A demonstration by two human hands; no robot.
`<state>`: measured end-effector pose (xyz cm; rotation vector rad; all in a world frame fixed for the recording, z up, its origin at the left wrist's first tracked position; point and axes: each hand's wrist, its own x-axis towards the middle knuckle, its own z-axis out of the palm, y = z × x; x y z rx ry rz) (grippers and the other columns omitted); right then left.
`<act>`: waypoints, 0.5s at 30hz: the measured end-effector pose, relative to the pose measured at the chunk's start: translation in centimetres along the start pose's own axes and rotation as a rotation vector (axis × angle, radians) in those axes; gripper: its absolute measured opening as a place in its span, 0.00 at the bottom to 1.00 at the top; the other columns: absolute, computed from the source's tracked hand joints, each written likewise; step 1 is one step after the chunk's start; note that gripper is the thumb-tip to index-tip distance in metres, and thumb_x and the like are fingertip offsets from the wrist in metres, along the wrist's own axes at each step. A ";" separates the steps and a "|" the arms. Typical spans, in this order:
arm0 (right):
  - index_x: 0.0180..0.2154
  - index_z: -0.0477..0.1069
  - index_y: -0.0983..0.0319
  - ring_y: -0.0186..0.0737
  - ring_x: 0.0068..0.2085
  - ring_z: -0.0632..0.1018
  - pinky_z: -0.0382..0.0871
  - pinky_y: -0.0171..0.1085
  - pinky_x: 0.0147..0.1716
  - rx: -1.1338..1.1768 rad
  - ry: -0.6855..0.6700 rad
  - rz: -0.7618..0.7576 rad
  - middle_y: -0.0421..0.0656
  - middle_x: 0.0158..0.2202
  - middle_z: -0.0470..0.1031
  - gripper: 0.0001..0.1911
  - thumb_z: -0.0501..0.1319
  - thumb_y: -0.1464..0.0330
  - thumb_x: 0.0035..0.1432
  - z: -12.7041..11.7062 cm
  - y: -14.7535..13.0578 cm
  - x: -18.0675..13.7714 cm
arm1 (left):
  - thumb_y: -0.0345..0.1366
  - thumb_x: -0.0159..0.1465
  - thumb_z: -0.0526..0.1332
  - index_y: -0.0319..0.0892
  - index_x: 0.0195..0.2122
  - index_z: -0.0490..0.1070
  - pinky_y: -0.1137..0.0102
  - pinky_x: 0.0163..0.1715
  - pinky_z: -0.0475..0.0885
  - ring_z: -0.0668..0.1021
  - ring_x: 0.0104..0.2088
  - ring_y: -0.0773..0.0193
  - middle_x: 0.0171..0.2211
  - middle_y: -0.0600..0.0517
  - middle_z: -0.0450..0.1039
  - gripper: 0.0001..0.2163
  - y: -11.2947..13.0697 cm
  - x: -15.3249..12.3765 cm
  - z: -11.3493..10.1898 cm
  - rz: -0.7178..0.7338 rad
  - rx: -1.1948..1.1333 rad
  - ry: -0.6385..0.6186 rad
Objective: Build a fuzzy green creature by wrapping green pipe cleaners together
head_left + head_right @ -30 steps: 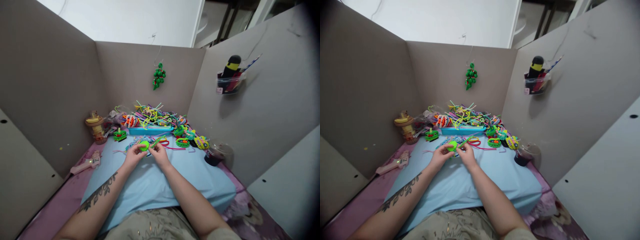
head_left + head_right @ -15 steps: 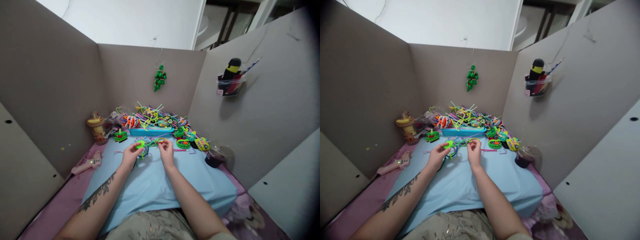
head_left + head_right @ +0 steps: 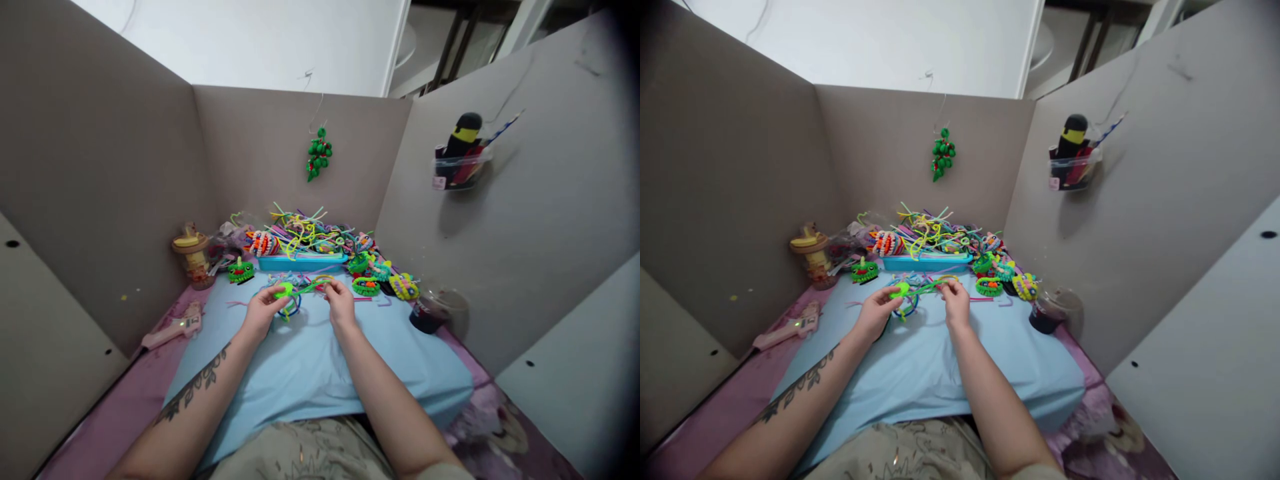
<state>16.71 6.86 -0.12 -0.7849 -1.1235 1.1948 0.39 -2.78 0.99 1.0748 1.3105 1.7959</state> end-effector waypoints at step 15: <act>0.33 0.77 0.60 0.41 0.38 0.74 0.67 0.40 0.40 -0.327 -0.136 -0.316 0.45 0.35 0.76 0.11 0.57 0.64 0.54 0.0 -0.3 -0.7 | 0.40 0.43 0.71 0.39 0.35 0.75 0.61 0.39 0.71 0.77 0.42 0.52 0.38 0.43 0.77 0.18 0.5 -0.1 0.2 -0.044 0.008 -0.017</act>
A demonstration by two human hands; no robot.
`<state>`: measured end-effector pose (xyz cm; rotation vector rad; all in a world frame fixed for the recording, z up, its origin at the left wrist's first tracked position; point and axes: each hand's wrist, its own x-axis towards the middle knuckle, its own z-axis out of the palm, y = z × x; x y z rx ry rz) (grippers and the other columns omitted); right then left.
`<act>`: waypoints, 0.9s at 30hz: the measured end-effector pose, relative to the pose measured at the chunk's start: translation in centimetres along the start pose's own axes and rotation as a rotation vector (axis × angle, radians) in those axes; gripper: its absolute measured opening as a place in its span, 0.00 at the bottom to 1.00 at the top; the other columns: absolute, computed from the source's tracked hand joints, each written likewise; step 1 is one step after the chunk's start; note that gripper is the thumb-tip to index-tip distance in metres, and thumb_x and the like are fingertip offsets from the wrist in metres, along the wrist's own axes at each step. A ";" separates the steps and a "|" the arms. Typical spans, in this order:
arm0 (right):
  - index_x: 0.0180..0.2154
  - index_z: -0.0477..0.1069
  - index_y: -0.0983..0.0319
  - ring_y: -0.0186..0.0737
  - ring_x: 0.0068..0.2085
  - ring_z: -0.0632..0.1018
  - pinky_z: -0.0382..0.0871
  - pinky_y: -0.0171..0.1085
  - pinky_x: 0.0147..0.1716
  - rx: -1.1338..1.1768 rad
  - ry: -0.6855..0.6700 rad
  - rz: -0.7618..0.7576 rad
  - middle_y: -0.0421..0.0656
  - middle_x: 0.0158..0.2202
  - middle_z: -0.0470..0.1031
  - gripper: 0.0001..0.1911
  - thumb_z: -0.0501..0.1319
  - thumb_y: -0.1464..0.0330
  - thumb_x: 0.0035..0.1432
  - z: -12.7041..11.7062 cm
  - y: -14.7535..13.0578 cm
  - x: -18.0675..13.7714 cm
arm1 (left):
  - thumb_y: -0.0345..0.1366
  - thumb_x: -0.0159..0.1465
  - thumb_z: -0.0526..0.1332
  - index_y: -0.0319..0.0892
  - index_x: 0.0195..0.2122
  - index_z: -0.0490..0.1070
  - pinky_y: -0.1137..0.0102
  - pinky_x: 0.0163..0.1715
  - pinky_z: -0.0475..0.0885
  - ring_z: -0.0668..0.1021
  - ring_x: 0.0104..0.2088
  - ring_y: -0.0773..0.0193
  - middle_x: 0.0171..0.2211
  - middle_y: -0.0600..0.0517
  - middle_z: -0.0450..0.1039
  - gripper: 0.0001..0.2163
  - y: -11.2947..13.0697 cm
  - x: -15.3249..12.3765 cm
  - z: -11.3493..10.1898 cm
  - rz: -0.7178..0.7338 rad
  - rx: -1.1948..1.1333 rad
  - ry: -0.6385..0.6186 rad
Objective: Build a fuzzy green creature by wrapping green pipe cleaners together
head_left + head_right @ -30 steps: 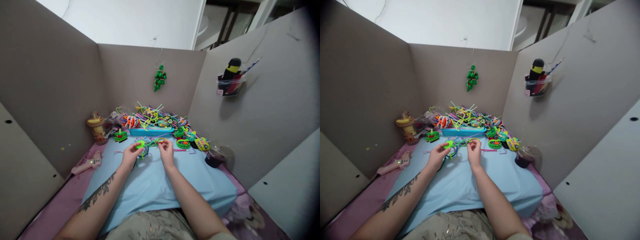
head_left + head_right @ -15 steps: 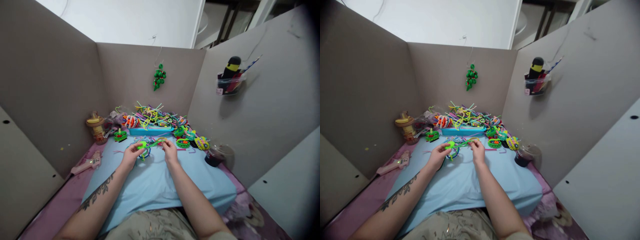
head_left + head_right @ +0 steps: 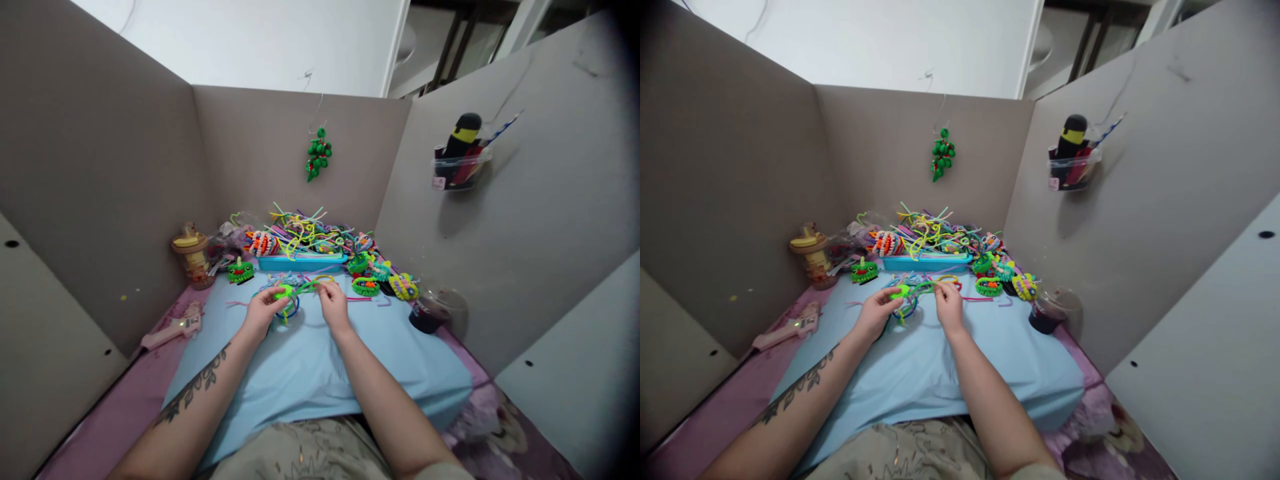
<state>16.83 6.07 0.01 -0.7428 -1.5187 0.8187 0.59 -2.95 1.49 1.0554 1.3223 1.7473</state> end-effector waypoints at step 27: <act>0.31 0.77 0.59 0.38 0.34 0.69 0.65 0.37 0.35 -0.174 -0.411 -0.312 0.41 0.30 0.65 0.08 0.61 0.74 0.49 1.2 0.4 -1.2 | 0.36 0.45 0.70 0.39 0.37 0.73 0.71 0.34 0.68 0.75 0.33 0.65 0.35 0.49 0.75 0.18 0.2 -0.5 0.4 -0.061 -0.110 -0.193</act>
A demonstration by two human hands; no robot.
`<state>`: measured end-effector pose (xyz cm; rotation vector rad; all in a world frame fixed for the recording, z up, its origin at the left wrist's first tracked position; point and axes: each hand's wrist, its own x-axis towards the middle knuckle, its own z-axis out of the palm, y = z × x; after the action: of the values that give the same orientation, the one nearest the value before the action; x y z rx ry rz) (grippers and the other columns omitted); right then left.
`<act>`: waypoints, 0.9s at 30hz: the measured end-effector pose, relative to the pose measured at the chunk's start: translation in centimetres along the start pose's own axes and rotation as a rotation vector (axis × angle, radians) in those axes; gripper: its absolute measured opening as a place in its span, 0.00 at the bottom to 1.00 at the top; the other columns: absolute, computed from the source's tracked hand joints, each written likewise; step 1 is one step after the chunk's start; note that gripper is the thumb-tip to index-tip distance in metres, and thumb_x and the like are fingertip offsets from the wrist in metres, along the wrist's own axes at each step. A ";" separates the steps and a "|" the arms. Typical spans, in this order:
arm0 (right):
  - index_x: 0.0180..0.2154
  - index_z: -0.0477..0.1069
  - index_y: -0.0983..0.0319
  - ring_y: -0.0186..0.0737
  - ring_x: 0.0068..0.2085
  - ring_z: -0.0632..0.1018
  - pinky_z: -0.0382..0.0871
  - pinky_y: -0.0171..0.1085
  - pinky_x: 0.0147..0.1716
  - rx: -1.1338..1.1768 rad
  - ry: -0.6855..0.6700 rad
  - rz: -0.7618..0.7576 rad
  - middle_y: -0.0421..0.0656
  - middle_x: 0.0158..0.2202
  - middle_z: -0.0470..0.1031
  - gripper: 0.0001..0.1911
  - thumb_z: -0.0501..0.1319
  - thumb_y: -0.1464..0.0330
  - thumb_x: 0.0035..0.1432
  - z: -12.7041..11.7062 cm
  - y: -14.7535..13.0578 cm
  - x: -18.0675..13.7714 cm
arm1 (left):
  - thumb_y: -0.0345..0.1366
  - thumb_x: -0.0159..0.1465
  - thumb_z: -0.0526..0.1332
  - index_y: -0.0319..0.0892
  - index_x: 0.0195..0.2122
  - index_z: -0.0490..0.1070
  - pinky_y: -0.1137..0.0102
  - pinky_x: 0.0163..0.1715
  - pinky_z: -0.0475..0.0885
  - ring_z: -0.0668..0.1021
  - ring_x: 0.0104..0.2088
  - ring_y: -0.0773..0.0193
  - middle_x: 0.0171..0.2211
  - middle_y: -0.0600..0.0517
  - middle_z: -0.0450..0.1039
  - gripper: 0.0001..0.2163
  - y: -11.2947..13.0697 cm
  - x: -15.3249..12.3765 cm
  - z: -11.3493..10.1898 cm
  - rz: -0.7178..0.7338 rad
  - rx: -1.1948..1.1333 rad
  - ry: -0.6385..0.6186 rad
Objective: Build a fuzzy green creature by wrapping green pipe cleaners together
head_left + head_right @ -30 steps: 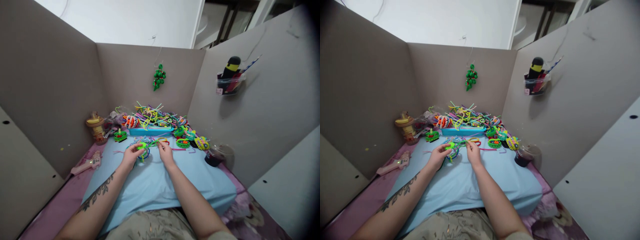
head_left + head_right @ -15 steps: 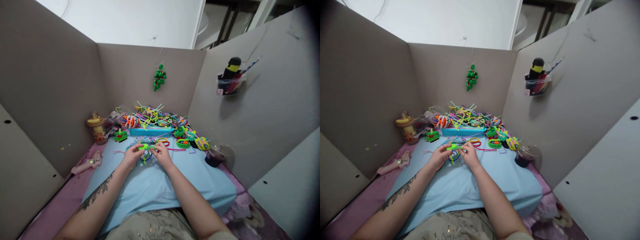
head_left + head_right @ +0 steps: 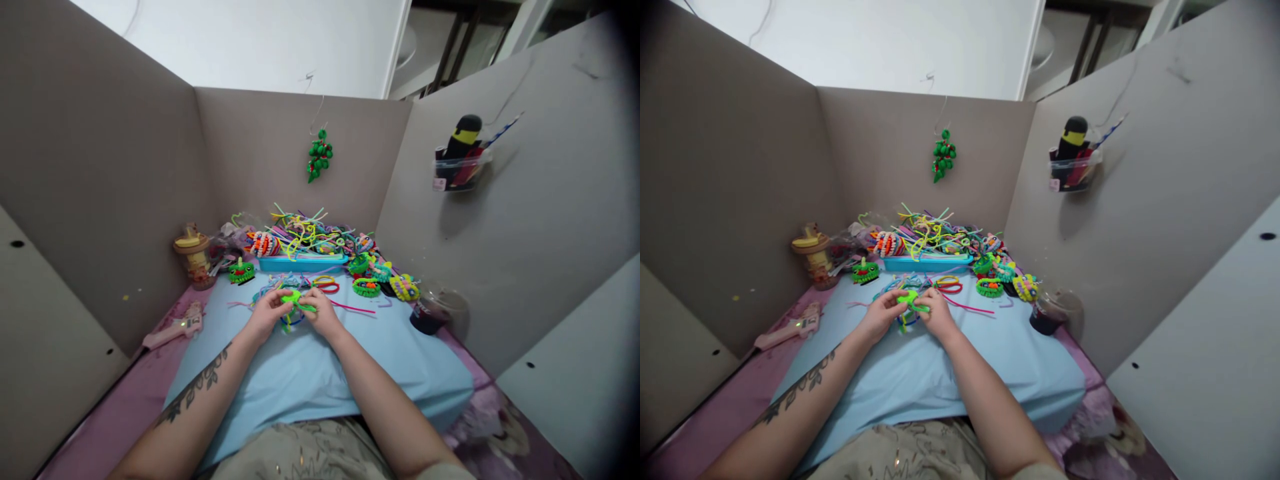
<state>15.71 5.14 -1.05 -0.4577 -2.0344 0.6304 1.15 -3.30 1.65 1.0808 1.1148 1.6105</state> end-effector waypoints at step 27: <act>0.34 0.76 0.59 0.38 0.41 0.71 0.67 0.38 0.44 0.018 0.041 0.085 0.44 0.40 0.65 0.12 0.59 0.76 0.48 0.8 -1.1 0.1 | 0.35 0.58 0.59 0.43 0.29 0.72 0.67 0.38 0.67 0.71 0.41 0.59 0.37 0.48 0.68 0.04 0.4 -0.9 0.0 0.552 0.663 0.233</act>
<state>14.90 4.12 -0.72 -0.5440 -1.9772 0.6849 1.29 -4.21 1.88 1.7827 1.6793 1.8658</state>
